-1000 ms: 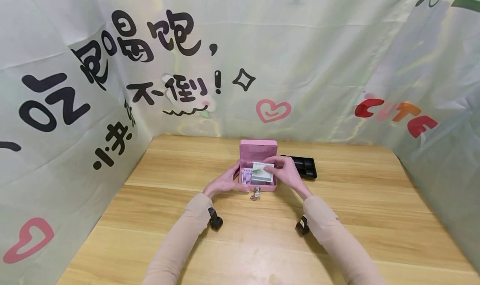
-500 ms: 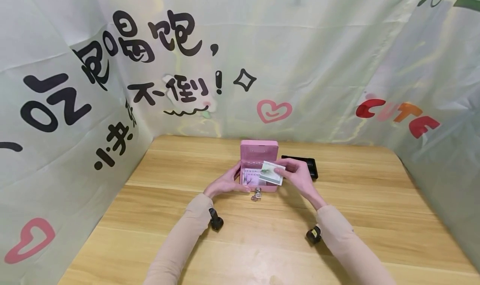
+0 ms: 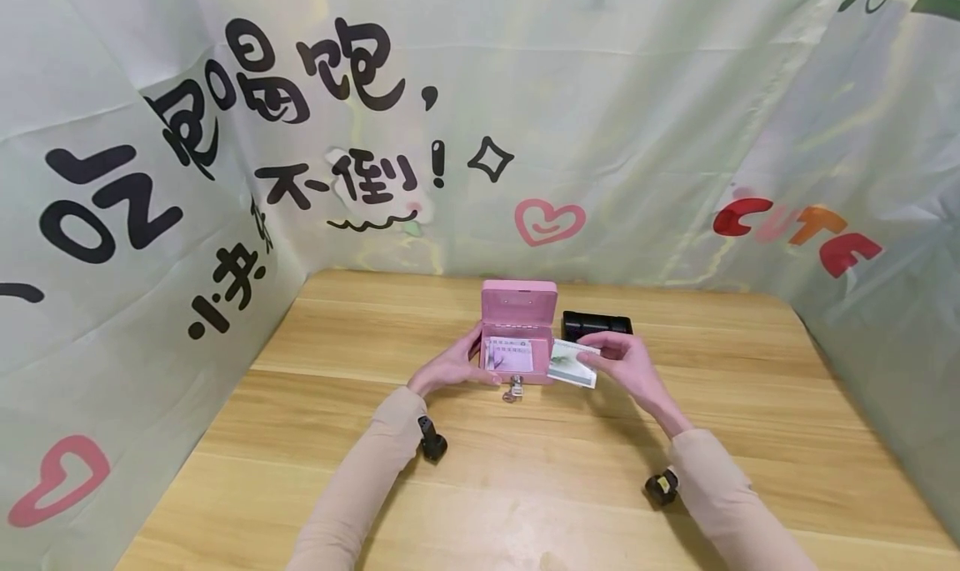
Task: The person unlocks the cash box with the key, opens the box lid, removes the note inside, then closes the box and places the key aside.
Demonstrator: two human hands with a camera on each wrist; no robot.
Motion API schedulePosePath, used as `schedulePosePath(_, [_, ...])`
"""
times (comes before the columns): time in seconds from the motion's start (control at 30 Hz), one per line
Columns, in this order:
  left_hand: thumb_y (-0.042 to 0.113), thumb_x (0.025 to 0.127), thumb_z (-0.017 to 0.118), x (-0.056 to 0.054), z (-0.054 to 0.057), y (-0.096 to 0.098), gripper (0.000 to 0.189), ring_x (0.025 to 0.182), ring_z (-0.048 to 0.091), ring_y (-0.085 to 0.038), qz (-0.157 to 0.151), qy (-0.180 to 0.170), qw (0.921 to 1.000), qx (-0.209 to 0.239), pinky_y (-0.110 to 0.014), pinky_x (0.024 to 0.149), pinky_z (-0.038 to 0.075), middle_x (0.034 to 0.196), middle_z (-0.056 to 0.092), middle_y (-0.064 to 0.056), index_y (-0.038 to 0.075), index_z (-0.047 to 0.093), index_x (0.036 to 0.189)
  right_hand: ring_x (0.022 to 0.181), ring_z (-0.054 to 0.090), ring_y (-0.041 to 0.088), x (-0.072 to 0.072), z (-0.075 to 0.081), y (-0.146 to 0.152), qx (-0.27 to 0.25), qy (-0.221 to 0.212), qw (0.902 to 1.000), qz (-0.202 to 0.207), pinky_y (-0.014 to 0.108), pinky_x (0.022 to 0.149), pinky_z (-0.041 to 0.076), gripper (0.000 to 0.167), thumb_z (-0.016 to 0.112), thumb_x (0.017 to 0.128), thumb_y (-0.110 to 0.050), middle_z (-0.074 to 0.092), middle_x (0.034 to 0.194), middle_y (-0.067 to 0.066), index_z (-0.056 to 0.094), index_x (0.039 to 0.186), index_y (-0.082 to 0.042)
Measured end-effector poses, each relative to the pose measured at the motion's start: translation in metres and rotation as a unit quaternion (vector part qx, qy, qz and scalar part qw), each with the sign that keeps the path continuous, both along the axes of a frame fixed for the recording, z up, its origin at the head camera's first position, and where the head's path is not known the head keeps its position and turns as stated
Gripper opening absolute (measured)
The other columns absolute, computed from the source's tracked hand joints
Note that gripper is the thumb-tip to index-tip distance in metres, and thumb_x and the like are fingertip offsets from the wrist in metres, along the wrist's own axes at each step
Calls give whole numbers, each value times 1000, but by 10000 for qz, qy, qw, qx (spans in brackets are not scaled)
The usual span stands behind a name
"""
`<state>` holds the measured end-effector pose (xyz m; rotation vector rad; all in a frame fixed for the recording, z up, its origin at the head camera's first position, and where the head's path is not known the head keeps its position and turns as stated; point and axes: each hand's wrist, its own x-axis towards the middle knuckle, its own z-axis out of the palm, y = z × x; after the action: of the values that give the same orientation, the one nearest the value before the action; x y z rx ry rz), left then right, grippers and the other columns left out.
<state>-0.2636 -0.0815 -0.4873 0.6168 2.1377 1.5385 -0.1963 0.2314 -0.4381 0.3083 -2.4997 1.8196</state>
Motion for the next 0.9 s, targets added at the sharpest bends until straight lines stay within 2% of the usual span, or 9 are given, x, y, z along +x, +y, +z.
schedulePosePath(0.1, [9, 72, 87, 0, 0, 0, 125, 158, 13, -28, 26, 0, 10000, -57, -48, 131, 13, 172, 9, -10, 22, 3, 164, 76, 67, 0, 4, -1, 8, 181, -162, 9997, -13, 20, 71, 59, 32, 75, 88, -7, 76, 90, -11, 68, 114, 10])
schedulePosePath(0.27, [9, 73, 87, -1, -2, -1, 125, 158, 13, -29, 14, 16, 10000, -44, -49, 131, 13, 172, 8, -11, 20, 2, 164, 78, 67, 0, 6, -4, 20, 532, -357, 9979, -32, 19, 73, 58, 33, 75, 88, -10, 77, 101, 15, 67, 113, 9])
schedulePosePath(0.37, [9, 73, 87, -1, -2, -1, 124, 158, 12, -30, -16, 15, 10000, 5, -50, 131, 12, 172, 7, -11, 20, 2, 164, 78, 66, 0, 6, -5, 26, 800, -455, 9958, -20, 21, 72, 58, 34, 76, 88, -12, 74, 107, 24, 67, 114, 8])
schedulePosePath(0.57, [10, 73, 87, -1, -1, -2, 125, 159, 12, -29, -29, 13, 10000, -14, -51, 130, 12, 172, 7, -11, 22, 2, 164, 82, 64, 5, 5, -6, 29, 1138, -707, 9910, -40, 25, 72, 57, 35, 76, 88, -16, 73, 111, 22, 68, 116, 4])
schedulePosePath(0.73, [12, 73, 88, -1, -2, -2, 125, 158, 13, -29, 4, 24, 10000, -88, -52, 130, 13, 172, 8, -10, 23, 3, 164, 85, 65, 12, 4, -5, 27, 1343, -974, 9861, 33, 26, 75, 57, 36, 76, 88, -18, 73, 108, 18, 69, 117, 2])
schedulePosePath(0.9, [15, 73, 88, -1, -2, -2, 125, 159, 10, -30, 64, 40, 9997, -219, -55, 130, 11, 172, 7, -10, 22, 3, 164, 83, 64, 13, 4, -6, 26, 1494, -906, 9844, 182, 23, 71, 56, 33, 76, 88, -15, 73, 103, 19, 69, 113, 5])
